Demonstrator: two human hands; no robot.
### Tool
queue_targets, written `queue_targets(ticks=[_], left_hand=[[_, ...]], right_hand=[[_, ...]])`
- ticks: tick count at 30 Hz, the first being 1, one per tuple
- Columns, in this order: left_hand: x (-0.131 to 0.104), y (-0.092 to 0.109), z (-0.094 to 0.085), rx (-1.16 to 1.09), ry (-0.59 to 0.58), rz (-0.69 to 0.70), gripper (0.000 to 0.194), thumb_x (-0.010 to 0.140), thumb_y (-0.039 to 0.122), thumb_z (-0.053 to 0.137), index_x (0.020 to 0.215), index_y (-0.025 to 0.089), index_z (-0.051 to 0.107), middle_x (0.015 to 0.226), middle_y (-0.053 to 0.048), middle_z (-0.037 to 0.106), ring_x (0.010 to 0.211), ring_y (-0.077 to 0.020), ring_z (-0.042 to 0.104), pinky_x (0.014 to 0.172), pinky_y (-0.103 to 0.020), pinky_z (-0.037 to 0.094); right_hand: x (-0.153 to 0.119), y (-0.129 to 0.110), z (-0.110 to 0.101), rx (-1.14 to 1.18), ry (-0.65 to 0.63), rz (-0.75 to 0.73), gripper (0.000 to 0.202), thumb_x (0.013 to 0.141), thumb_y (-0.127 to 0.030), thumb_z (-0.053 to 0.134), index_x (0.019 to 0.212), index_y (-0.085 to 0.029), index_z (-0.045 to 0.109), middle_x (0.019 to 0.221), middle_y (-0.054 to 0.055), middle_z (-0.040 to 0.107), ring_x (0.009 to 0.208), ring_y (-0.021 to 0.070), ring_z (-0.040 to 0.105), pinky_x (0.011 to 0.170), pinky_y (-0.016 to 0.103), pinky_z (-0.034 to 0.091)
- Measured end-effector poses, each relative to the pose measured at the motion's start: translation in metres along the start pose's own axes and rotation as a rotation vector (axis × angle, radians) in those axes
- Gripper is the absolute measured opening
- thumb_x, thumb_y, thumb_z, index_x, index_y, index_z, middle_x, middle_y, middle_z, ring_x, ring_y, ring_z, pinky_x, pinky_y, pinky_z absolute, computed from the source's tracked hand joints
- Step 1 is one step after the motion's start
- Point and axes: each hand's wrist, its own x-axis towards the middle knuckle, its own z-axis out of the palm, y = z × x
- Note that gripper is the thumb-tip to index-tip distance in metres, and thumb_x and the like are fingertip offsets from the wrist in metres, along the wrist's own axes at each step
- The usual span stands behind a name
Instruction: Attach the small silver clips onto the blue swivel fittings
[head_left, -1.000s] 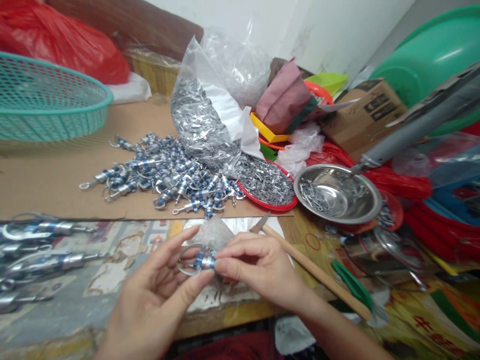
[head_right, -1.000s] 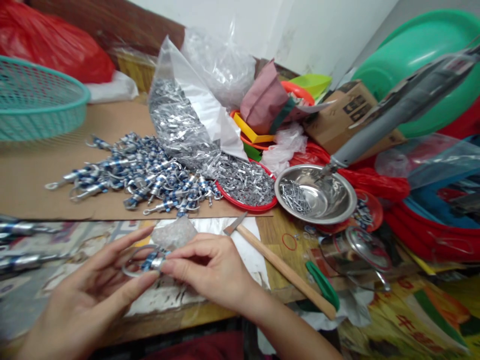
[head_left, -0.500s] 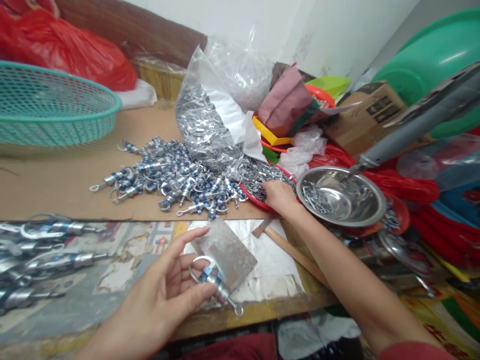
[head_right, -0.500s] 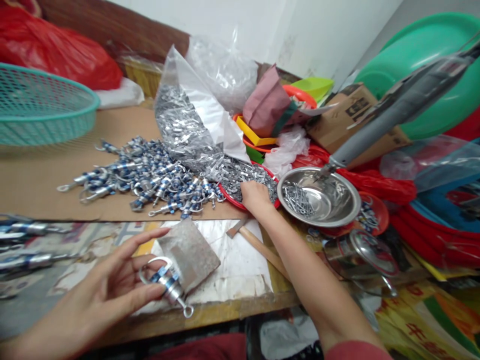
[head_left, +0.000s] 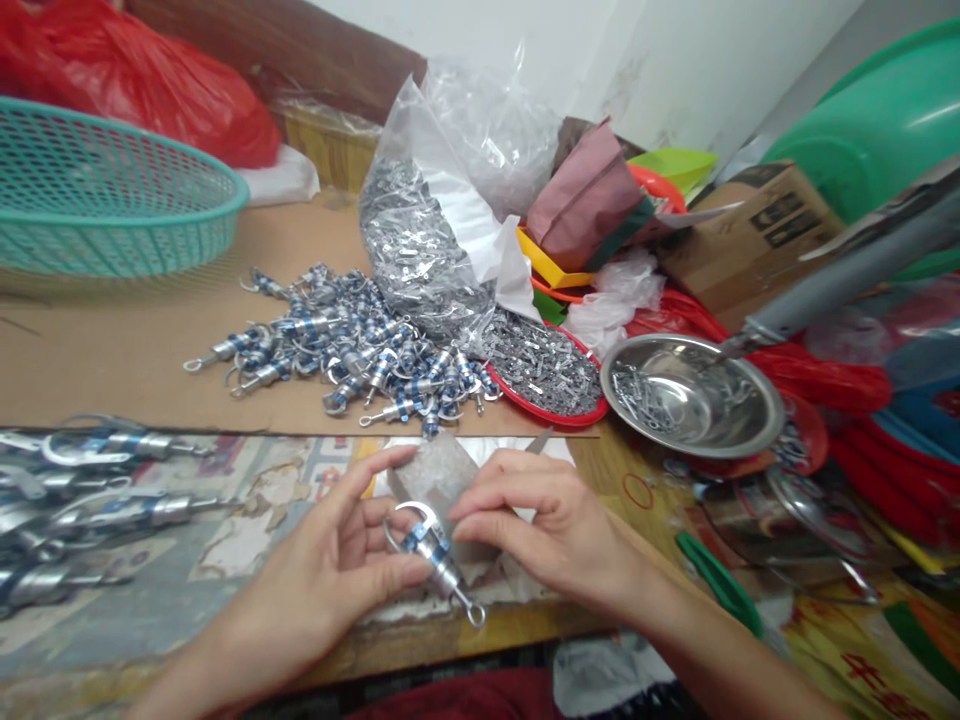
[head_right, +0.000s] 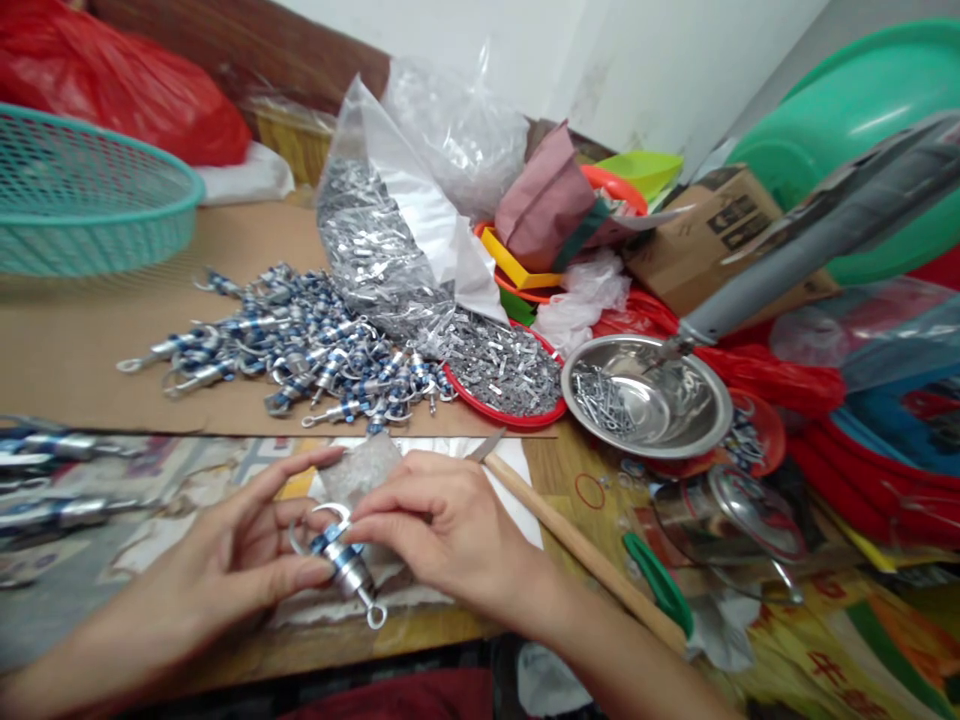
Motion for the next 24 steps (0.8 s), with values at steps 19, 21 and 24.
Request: queue_targets(ticks=[19, 21, 24], left_hand=[[0.0, 0.006, 0.005, 0.025, 0.091, 0.006, 0.072, 0.068, 0.019, 0.074, 0.128, 0.024, 0.035, 0.078, 0.002, 0.065, 0.079, -0.0161, 0.063, 0.071, -0.026, 0.048], [0.0, 0.006, 0.005, 0.035, 0.111, 0.003, 0.072, 0.066, 0.019, 0.075, 0.127, 0.025, 0.037, 0.078, 0.002, 0.065, 0.079, -0.0164, 0.063, 0.072, -0.026, 0.049], [0.0, 0.007, 0.005, 0.044, 0.127, -0.004, 0.074, 0.065, 0.019, 0.076, 0.128, 0.024, 0.038, 0.079, 0.001, 0.067, 0.077, -0.0159, 0.063, 0.07, -0.025, 0.049]], right_hand=[[-0.017, -0.001, 0.022, -0.735, 0.053, -0.735, 0.024, 0.086, -0.008, 0.038, 0.074, -0.01, 0.059, 0.08, 0.019, 0.072, 0.077, 0.0242, 0.07, 0.069, 0.034, 0.057], [-0.018, 0.0, 0.022, -0.744, 0.044, -0.736, 0.023, 0.086, -0.008, 0.038, 0.076, -0.01, 0.058, 0.083, 0.02, 0.072, 0.08, 0.0246, 0.07, 0.07, 0.034, 0.057], [-0.02, -0.002, 0.022, -0.781, 0.002, -0.709, 0.022, 0.087, -0.009, 0.038, 0.078, -0.011, 0.057, 0.081, 0.019, 0.072, 0.079, 0.0248, 0.07, 0.068, 0.034, 0.057]])
